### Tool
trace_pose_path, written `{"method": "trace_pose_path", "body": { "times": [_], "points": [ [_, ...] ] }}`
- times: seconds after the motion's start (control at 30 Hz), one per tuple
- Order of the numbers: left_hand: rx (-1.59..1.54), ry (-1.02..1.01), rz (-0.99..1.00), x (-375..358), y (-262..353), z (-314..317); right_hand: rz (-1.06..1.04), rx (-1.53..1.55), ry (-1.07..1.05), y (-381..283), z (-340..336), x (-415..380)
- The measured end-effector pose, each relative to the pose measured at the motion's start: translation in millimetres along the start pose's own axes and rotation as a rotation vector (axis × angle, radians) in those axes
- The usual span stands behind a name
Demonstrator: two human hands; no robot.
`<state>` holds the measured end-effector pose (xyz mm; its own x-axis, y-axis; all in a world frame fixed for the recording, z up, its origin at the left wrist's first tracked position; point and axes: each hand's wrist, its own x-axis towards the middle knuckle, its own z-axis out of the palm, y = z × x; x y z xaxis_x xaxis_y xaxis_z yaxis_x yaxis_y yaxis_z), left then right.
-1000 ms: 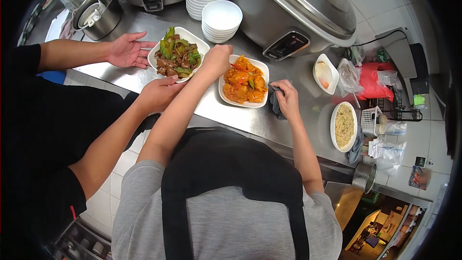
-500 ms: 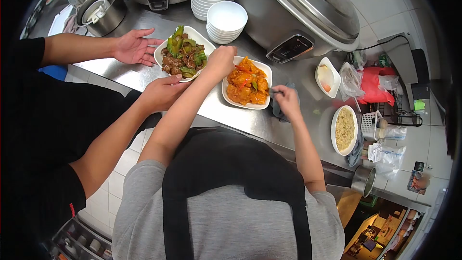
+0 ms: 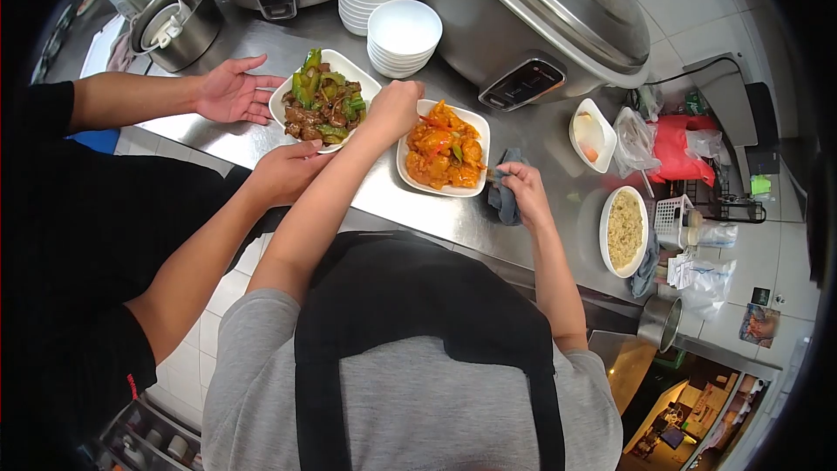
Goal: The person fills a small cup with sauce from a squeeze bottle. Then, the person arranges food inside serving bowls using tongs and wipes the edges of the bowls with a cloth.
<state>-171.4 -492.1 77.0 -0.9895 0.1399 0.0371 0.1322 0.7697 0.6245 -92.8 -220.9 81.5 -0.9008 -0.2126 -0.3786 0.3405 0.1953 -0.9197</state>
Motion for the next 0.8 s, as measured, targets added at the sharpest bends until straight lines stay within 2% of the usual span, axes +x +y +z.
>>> {"method": "trace_pose_path", "body": {
  "times": [0.37, 0.43, 0.57, 0.63, 0.67, 0.73, 0.8],
  "points": [
    [-0.001, -0.02, 0.006, 2.4, -0.7, 0.3, -0.089, -0.213, 0.011, 14.5, -2.4, 13.9],
    [-0.003, -0.017, 0.018, 1.9, -1.8, 1.0, -0.11, 0.05, 0.054, 3.8, 0.2, 10.3],
    [-0.011, -0.028, 0.001, 2.7, -1.5, 0.0, -0.218, 0.268, 0.15, -16.6, -27.6, -8.8],
    [-0.046, 0.053, 0.096, 4.5, -14.0, 9.0, -0.252, -0.126, 0.321, -16.9, -39.7, -23.3],
    [-0.044, 0.048, 0.103, 2.7, -16.0, 9.5, -0.252, -0.122, 0.328, -8.7, -38.1, -30.0],
    [-0.178, 0.037, 0.005, -4.7, -19.3, 9.6, -0.563, -1.086, 0.449, 19.3, -25.9, -41.2],
    [-0.264, -0.03, -0.061, -18.4, -17.0, 14.5, -0.548, -1.07, 0.424, 41.0, -12.8, -40.0]
  ]
}}
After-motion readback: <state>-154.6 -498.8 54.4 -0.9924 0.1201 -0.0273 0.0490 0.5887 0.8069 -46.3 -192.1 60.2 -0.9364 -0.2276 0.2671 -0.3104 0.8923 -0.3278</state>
